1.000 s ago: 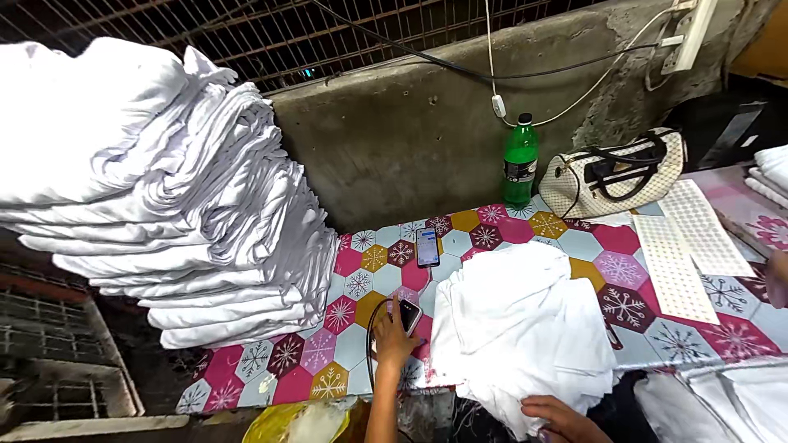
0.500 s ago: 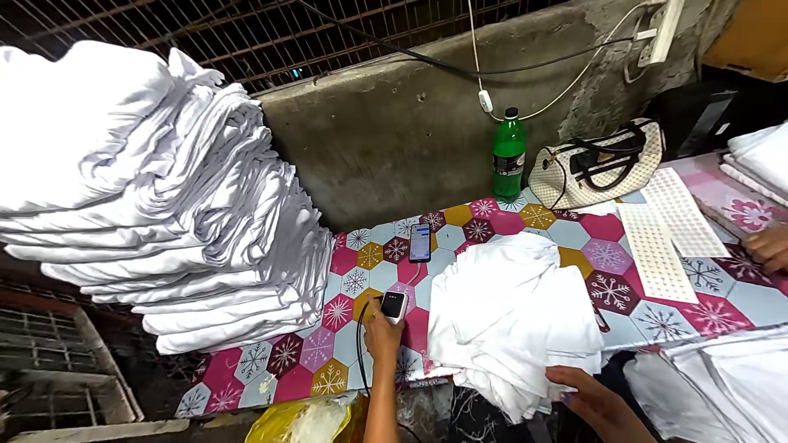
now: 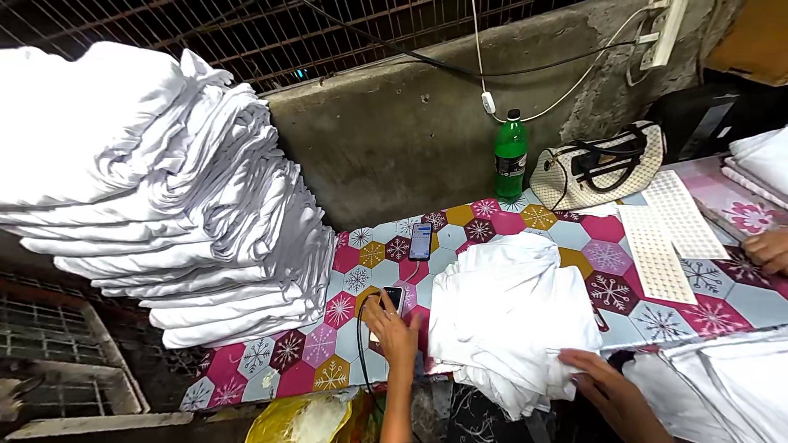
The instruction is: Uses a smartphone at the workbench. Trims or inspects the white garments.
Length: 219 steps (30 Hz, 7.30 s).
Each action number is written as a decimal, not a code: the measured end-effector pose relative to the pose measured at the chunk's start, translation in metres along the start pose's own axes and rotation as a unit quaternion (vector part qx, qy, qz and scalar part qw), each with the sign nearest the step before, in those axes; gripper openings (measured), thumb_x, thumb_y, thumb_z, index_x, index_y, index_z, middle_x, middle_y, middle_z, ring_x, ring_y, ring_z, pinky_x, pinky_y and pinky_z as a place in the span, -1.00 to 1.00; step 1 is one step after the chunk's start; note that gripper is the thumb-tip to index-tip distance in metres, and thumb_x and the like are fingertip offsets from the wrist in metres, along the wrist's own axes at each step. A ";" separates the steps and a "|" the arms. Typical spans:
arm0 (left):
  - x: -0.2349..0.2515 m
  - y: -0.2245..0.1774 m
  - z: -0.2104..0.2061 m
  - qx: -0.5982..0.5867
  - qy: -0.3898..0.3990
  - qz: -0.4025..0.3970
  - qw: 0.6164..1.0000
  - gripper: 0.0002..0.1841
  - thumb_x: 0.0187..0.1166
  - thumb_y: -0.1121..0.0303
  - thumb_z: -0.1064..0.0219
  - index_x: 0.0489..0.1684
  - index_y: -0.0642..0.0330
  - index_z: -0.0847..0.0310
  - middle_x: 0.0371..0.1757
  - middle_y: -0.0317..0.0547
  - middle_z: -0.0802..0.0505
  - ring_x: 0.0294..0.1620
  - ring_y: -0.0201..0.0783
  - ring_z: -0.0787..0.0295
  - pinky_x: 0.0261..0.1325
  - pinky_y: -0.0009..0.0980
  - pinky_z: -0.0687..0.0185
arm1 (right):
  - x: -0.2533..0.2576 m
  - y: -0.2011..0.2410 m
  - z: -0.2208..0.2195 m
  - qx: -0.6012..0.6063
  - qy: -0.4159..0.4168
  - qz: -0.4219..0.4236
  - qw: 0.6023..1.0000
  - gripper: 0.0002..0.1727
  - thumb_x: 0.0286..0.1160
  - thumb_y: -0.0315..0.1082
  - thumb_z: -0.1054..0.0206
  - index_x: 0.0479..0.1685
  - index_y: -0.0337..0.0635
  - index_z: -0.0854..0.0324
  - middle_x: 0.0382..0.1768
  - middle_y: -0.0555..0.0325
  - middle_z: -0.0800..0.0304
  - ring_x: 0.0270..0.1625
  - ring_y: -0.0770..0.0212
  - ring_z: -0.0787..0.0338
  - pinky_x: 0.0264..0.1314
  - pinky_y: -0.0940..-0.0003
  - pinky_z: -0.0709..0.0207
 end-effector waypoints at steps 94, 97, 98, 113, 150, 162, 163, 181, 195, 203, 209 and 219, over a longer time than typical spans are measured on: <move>-0.176 -0.047 -0.043 -0.238 0.217 -0.168 0.932 -0.87 0.48 0.54 -0.35 -0.27 0.46 -0.79 0.06 0.26 -0.83 0.20 0.13 -0.79 0.35 -0.06 -0.69 | 0.005 0.006 -0.029 0.063 0.078 -0.212 0.972 -0.51 0.90 -0.14 0.07 0.12 -0.26 -0.76 -0.39 0.26 -0.69 -0.44 0.43 -0.54 -0.31 0.45 -0.46; -0.180 -0.074 -0.048 -0.255 0.141 -0.154 0.944 -0.81 0.44 0.42 -0.45 -0.22 0.43 -0.80 0.02 0.23 -0.83 0.15 0.10 -0.79 0.29 -0.10 -0.71 | 0.005 0.017 -0.034 0.157 0.115 -0.272 0.942 -0.40 0.94 -0.09 0.25 0.10 -0.24 -0.73 -0.57 0.42 -0.45 -0.60 0.50 -0.33 -0.51 0.54 -0.25; -0.179 -0.079 -0.058 -0.244 0.124 -0.162 0.948 -0.81 0.44 0.43 -0.46 -0.21 0.46 -0.80 0.03 0.26 -0.81 0.16 0.15 -0.77 0.29 -0.08 -0.71 | 0.006 0.019 -0.037 0.164 0.130 -0.274 0.939 -0.42 0.94 -0.09 0.22 0.10 -0.23 -0.73 -0.59 0.42 -0.42 -0.61 0.50 -0.31 -0.51 0.54 -0.24; -0.179 -0.080 -0.080 -0.265 0.088 -0.179 0.943 -0.91 0.38 0.57 -0.40 -0.39 0.46 -0.78 0.04 0.29 -0.79 0.13 0.10 -0.77 0.27 -0.18 -0.72 | 0.001 0.019 -0.033 0.293 0.229 -0.336 0.865 -0.52 0.93 -0.01 0.21 -0.07 -0.06 -0.58 -0.70 0.48 -0.25 -0.75 0.54 -0.20 -0.70 0.64 -0.13; -0.172 -0.077 -0.071 -0.224 0.089 -0.145 0.960 -0.90 0.44 0.58 -0.41 -0.30 0.51 -0.78 0.07 0.36 -0.79 0.17 0.21 -0.78 0.30 -0.07 -0.71 | 0.012 0.021 -0.052 0.248 0.217 -0.293 0.897 -0.53 0.92 -0.11 0.13 -0.12 -0.16 -0.67 -0.75 0.51 -0.23 -0.75 0.56 -0.19 -0.66 0.61 -0.11; -0.174 -0.075 -0.074 -0.236 0.061 -0.174 0.954 -0.90 0.42 0.60 -0.38 -0.36 0.48 -0.80 0.06 0.30 -0.82 0.14 0.15 -0.81 0.29 -0.12 -0.74 | 0.011 0.023 -0.054 0.304 0.211 -0.294 0.881 -0.45 0.94 -0.06 0.33 -0.04 -0.12 -0.59 -0.70 0.47 -0.32 -0.74 0.52 -0.25 -0.66 0.60 -0.20; -0.174 -0.069 -0.070 -0.255 0.084 -0.168 0.949 -0.91 0.41 0.60 -0.38 -0.37 0.50 -0.78 0.11 0.33 -0.81 0.18 0.13 -0.81 0.32 -0.14 -0.72 | 0.011 0.022 -0.051 0.307 0.214 -0.295 0.879 -0.47 0.94 -0.08 0.32 -0.02 -0.12 -0.58 -0.68 0.47 -0.33 -0.72 0.52 -0.27 -0.64 0.60 -0.22; -0.175 -0.070 -0.069 -0.321 0.089 -0.110 0.937 -0.93 0.32 0.59 -0.42 -0.42 0.47 -0.76 0.12 0.31 -0.80 0.22 0.03 -0.77 0.33 -0.23 -0.69 | 0.009 0.005 -0.046 0.295 0.279 -0.340 0.848 -0.54 0.93 -0.06 0.18 -0.10 -0.08 -0.60 -0.73 0.50 -0.24 -0.76 0.55 -0.19 -0.68 0.65 -0.11; -0.178 -0.068 -0.069 -0.393 0.104 -0.048 0.912 -0.91 0.25 0.56 -0.43 -0.44 0.47 -0.76 0.23 0.30 -0.75 0.27 -0.16 -0.74 0.36 -0.36 -0.65 | 0.010 0.000 -0.055 0.278 0.294 -0.367 0.837 -0.51 0.93 -0.04 0.19 -0.15 -0.06 -0.61 -0.76 0.51 -0.22 -0.79 0.56 -0.16 -0.71 0.63 -0.08; -0.178 -0.067 -0.069 -0.405 0.111 -0.039 0.907 -0.92 0.23 0.55 -0.41 -0.49 0.44 -0.75 0.21 0.25 -0.74 0.29 -0.22 -0.69 0.37 -0.44 -0.60 | 0.020 0.002 -0.065 0.279 0.291 -0.371 0.836 -0.53 0.92 -0.04 0.15 -0.21 -0.05 -0.60 -0.77 0.50 -0.20 -0.80 0.56 -0.13 -0.73 0.64 -0.03; -0.179 -0.065 -0.073 -0.389 0.098 -0.059 0.914 -0.90 0.23 0.52 -0.47 -0.51 0.43 -0.75 0.13 0.22 -0.76 0.22 -0.20 -0.71 0.31 -0.45 -0.63 | 0.017 0.001 -0.075 0.293 0.248 -0.370 0.846 -0.58 0.91 -0.11 0.08 -0.25 -0.08 -0.59 -0.78 0.50 -0.20 -0.80 0.55 -0.16 -0.73 0.63 -0.07; -0.180 -0.072 -0.038 -0.165 0.131 -0.136 0.968 -0.74 0.39 0.35 -0.52 -0.14 0.40 -0.80 0.15 0.31 -0.78 0.23 0.24 -0.73 0.30 0.03 -0.67 | 0.014 0.009 -0.052 0.300 0.259 -0.356 0.846 -0.57 0.92 -0.11 0.12 -0.18 -0.09 -0.61 -0.76 0.51 -0.21 -0.78 0.57 -0.16 -0.70 0.66 -0.08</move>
Point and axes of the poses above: each hand's wrist, its own x-axis towards the middle knuckle, its own z-axis out of the back of the hand, y = z × x, the point moved 1 cm from there along x, towards the middle knuckle
